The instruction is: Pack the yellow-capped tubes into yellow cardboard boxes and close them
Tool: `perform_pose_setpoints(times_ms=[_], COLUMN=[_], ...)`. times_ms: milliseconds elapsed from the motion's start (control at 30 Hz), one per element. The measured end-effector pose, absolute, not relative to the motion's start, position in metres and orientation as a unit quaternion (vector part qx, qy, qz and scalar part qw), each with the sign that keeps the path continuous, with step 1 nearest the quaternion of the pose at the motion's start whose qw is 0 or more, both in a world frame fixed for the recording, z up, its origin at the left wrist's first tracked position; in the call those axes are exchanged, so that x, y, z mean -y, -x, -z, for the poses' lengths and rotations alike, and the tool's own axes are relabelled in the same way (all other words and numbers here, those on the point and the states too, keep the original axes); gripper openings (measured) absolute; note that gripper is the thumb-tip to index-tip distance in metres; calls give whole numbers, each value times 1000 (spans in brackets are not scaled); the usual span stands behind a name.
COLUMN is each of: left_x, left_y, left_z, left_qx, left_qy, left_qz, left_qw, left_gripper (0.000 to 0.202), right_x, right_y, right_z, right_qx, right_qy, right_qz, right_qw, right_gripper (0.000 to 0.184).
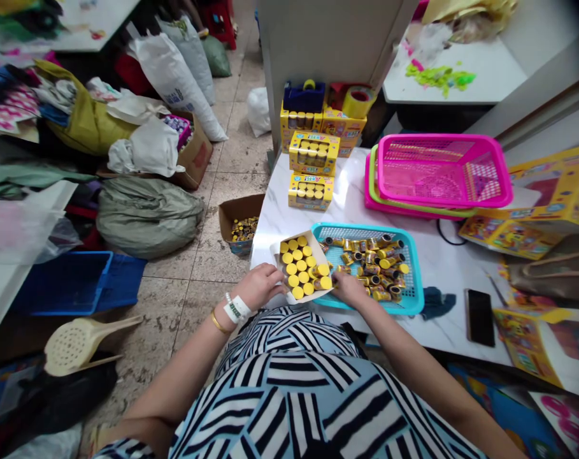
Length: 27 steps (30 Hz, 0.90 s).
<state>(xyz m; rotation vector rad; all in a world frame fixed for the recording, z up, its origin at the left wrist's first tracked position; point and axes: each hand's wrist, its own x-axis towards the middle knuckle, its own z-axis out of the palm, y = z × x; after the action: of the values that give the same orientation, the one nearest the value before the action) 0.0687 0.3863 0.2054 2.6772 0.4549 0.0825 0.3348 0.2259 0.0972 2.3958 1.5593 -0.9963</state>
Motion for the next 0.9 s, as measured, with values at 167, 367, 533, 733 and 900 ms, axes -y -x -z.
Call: perform_pose_setpoints(times_ms=[167,367,533,733,900], left_x=[-386,-384,-384,-382,-381], left_y=[-67,-68,-72,-71,-75], left_z=[-203,-200,-205,-212,-214], left_qx=[-169,-172,-173,-183,-175], left_qy=[-962,-960,-966,-968,-971], left_qz=[-12,-13,-1,17,1], left_qw=[214,221,192,172,164], left_gripper=[18,20,26,28,24], right_x=[-216,-228,-239,-230,-246], right_y=[-346,-329,-318,-354,-355], right_z=[-95,-93,-94,-134,-204], right_qx=[-507,-480,-431,-446,-489], right_qy=[-794,-811,-839,-847,-830], right_qz=[332,326,327,267,151], right_qw=[51,75,54,-111,-225], right_gripper=[35,45,36,31,47])
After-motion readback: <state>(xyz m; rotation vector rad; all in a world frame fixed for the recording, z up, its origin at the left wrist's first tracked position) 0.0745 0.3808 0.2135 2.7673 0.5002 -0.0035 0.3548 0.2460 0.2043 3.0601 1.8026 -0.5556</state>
